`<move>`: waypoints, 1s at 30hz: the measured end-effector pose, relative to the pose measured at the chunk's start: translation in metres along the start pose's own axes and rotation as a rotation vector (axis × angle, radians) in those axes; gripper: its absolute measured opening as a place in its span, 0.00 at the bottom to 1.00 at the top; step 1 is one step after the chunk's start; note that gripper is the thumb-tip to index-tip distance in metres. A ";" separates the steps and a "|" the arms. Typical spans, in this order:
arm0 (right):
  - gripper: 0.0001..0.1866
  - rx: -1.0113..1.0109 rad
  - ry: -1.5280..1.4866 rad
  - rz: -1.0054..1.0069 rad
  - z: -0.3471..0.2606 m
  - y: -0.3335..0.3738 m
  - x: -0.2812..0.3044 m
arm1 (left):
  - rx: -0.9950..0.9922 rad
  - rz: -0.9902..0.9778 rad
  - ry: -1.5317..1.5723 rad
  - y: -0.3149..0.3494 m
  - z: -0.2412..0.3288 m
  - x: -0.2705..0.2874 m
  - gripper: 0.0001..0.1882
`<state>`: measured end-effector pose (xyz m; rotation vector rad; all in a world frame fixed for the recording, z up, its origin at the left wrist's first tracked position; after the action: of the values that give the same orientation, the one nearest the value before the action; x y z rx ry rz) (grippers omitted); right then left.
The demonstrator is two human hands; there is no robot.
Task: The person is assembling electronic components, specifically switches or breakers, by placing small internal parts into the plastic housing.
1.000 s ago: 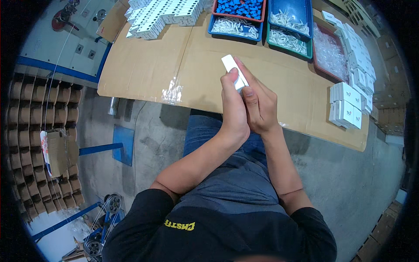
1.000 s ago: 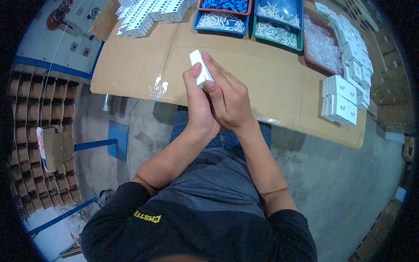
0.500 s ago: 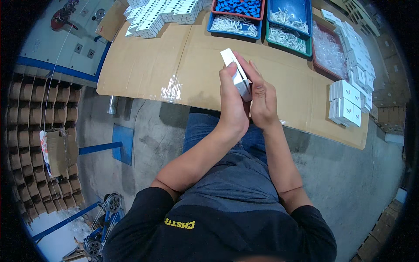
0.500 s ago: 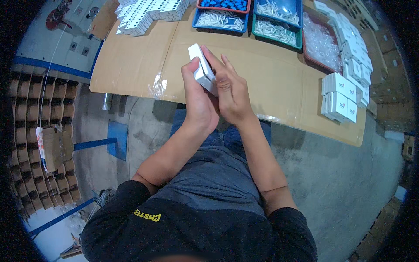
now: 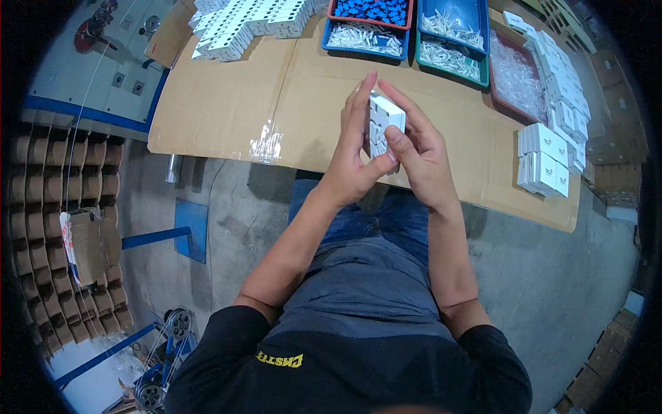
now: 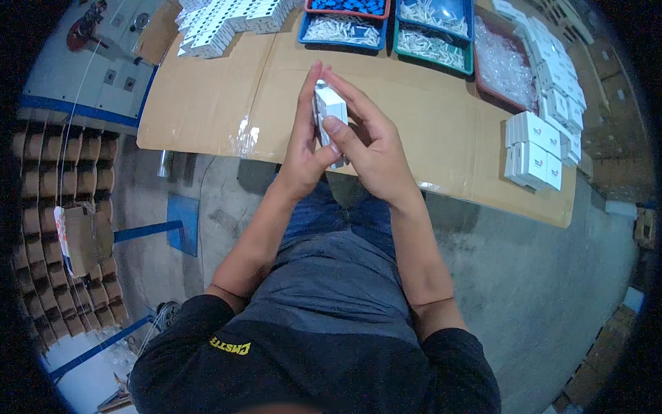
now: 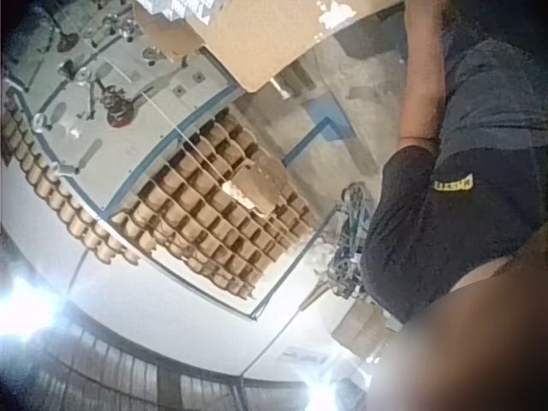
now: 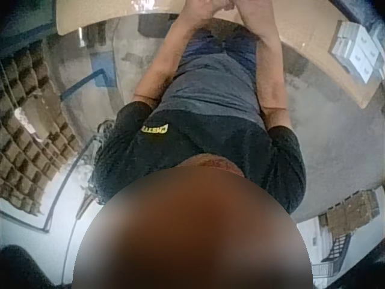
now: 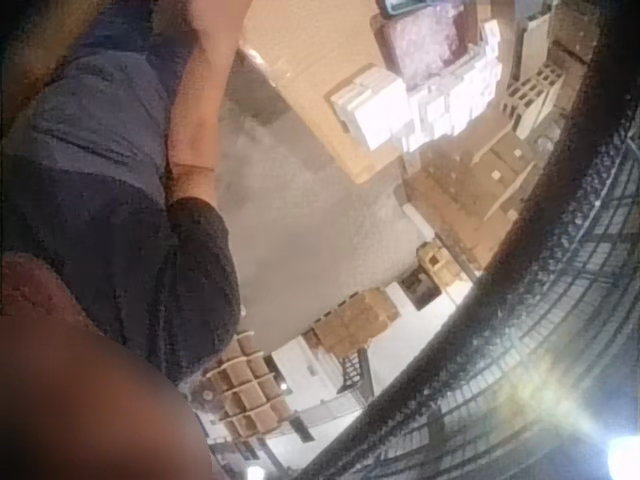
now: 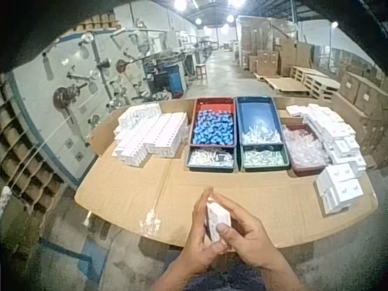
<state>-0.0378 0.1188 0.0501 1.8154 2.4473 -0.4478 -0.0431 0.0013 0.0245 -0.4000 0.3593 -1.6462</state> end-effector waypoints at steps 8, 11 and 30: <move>0.37 0.305 0.373 0.082 0.006 0.000 0.010 | 0.753 0.057 0.683 0.022 0.006 -0.011 0.42; 0.40 0.312 0.414 0.072 0.006 -0.002 0.008 | 0.782 0.023 0.601 0.016 0.012 -0.016 0.37; 0.35 0.687 0.731 0.197 0.010 0.006 -0.002 | 0.719 0.256 0.610 0.021 0.011 -0.024 0.19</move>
<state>-0.0329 0.1157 0.0402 2.9037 2.6814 -0.7986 -0.0168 0.0230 0.0238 0.6748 0.2268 -1.4968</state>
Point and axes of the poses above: each hand's wrist, its own y-axis away from the middle knuckle, its own x-axis out of the back of the hand, z = x × y, the point moved 6 cm from there along -y, towards the middle knuckle, and after that the axes turned 3 degrees about z, right-handed, at the moved point
